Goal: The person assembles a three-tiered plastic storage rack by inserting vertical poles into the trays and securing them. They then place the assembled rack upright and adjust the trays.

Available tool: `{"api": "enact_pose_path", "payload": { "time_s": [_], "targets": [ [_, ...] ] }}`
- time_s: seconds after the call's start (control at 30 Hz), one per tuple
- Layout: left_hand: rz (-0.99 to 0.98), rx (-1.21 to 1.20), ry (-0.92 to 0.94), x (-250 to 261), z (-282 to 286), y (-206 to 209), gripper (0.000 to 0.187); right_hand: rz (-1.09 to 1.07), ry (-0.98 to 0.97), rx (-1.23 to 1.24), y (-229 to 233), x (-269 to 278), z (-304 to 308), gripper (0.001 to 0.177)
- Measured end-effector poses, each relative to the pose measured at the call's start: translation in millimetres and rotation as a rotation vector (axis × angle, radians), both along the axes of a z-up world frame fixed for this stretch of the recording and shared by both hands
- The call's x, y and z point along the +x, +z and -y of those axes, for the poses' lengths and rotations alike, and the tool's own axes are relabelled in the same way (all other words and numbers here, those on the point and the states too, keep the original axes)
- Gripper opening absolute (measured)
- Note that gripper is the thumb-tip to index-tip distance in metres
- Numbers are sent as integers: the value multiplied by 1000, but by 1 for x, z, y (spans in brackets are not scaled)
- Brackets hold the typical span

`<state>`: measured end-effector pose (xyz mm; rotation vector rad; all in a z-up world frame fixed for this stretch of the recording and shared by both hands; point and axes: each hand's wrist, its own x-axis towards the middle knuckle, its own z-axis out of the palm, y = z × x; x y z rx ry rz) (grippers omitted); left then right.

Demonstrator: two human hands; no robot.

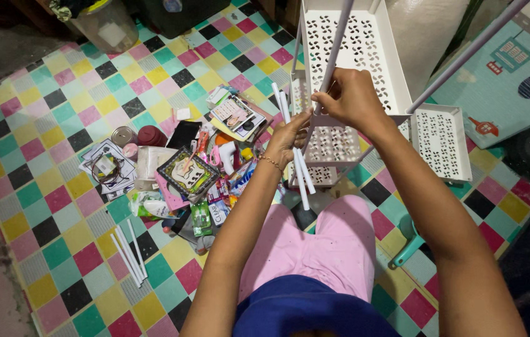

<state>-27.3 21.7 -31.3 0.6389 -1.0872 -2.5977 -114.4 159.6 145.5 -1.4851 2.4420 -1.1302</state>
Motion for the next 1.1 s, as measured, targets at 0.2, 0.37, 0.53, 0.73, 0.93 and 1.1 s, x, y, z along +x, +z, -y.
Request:
{"api": "enact_pose_path", "payload": {
  "time_s": [0.2,0.37,0.53,0.73,0.93,1.1],
  "targets": [
    [145,-202,103,9,0,21,36,9,-7,-7,-1,-3,-2,21],
    [73,-334,223,21,17,48,39,-69,-11,1,12,1,-10,27],
    [-220,-470,240,27,33,96,34,-127,43,140,35,7,-17,31],
    [-236,-579,247,28,49,167,36,-87,188,259,52,11,-26,31],
    [-358,-649,274,33,74,204,37,-82,225,467,49,12,-26,32],
    [-426,-723,301,43,87,208,34,-147,275,497,46,9,-24,31]
  ]
}}
